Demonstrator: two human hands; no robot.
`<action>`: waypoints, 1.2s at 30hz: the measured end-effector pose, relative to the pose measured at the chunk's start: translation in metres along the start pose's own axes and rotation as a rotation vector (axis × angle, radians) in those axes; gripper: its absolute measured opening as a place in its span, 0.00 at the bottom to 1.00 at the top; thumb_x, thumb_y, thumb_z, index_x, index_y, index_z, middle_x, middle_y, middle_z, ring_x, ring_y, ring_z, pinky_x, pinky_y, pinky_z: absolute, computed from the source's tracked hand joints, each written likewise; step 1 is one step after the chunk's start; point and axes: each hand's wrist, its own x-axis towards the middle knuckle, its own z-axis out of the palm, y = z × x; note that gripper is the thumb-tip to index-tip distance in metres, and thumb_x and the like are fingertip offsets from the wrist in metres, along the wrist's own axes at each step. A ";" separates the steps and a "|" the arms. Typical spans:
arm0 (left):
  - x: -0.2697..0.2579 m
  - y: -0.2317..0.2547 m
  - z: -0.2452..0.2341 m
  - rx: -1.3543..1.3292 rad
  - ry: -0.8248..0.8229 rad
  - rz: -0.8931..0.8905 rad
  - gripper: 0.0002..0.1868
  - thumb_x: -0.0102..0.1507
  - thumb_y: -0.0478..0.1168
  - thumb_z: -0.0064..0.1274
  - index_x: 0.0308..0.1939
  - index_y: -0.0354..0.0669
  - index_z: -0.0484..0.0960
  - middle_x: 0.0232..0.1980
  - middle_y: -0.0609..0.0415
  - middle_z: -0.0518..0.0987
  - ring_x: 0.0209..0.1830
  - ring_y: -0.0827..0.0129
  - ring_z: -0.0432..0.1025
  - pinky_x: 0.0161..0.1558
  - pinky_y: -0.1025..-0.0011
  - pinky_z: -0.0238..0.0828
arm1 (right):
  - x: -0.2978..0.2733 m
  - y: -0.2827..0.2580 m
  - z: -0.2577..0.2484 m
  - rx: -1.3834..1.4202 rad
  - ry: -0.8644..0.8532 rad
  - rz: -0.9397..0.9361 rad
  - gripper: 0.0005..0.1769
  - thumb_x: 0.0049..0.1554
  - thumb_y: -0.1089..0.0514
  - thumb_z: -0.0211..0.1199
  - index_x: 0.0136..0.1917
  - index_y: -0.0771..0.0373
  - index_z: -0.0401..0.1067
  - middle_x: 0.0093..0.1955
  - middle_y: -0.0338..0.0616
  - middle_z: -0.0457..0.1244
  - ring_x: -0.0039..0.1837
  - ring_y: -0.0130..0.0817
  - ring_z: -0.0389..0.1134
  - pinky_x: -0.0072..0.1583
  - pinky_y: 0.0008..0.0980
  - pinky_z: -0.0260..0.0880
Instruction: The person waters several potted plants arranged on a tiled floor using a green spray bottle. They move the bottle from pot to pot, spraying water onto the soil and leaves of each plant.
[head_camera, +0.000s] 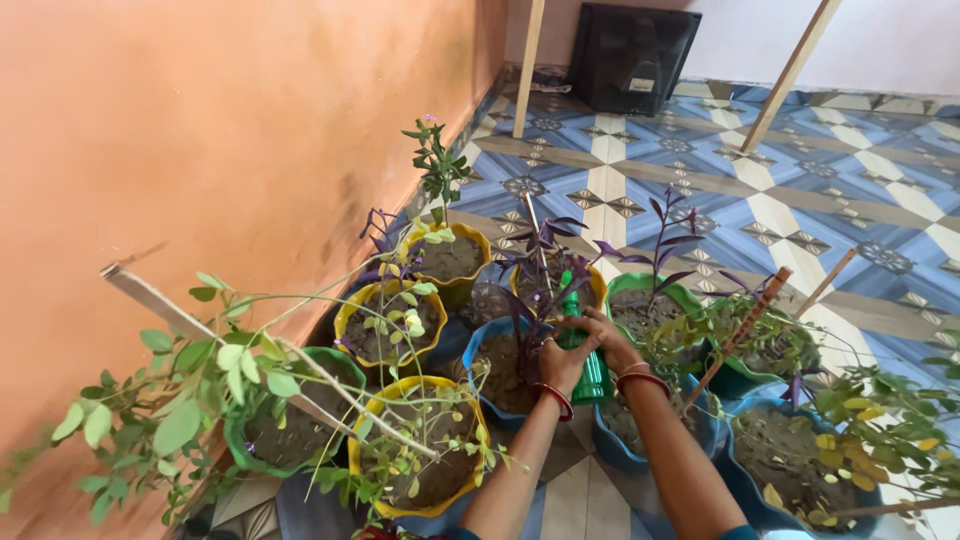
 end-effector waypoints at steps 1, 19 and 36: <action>-0.003 0.000 -0.001 -0.016 -0.007 -0.006 0.48 0.41 0.73 0.69 0.41 0.29 0.85 0.40 0.42 0.86 0.41 0.57 0.83 0.46 0.62 0.77 | -0.004 0.000 0.002 -0.014 0.018 0.020 0.17 0.57 0.58 0.59 0.57 0.60 0.81 0.82 0.58 0.45 0.79 0.50 0.54 0.75 0.40 0.55; -0.094 0.042 -0.049 -0.186 -0.163 -0.198 0.42 0.42 0.67 0.71 0.42 0.31 0.86 0.39 0.48 0.86 0.38 0.65 0.82 0.43 0.67 0.77 | -0.098 0.014 0.035 0.123 0.045 0.126 0.21 0.58 0.53 0.64 0.62 0.62 0.77 0.74 0.56 0.61 0.71 0.41 0.64 0.70 0.35 0.60; -0.163 0.019 -0.106 -0.152 0.009 -0.184 0.48 0.46 0.66 0.68 0.57 0.31 0.80 0.49 0.45 0.84 0.48 0.62 0.80 0.48 0.69 0.75 | -0.146 0.014 0.116 -0.122 -0.167 0.103 0.21 0.57 0.52 0.61 0.63 0.54 0.79 0.85 0.52 0.37 0.81 0.48 0.52 0.75 0.37 0.59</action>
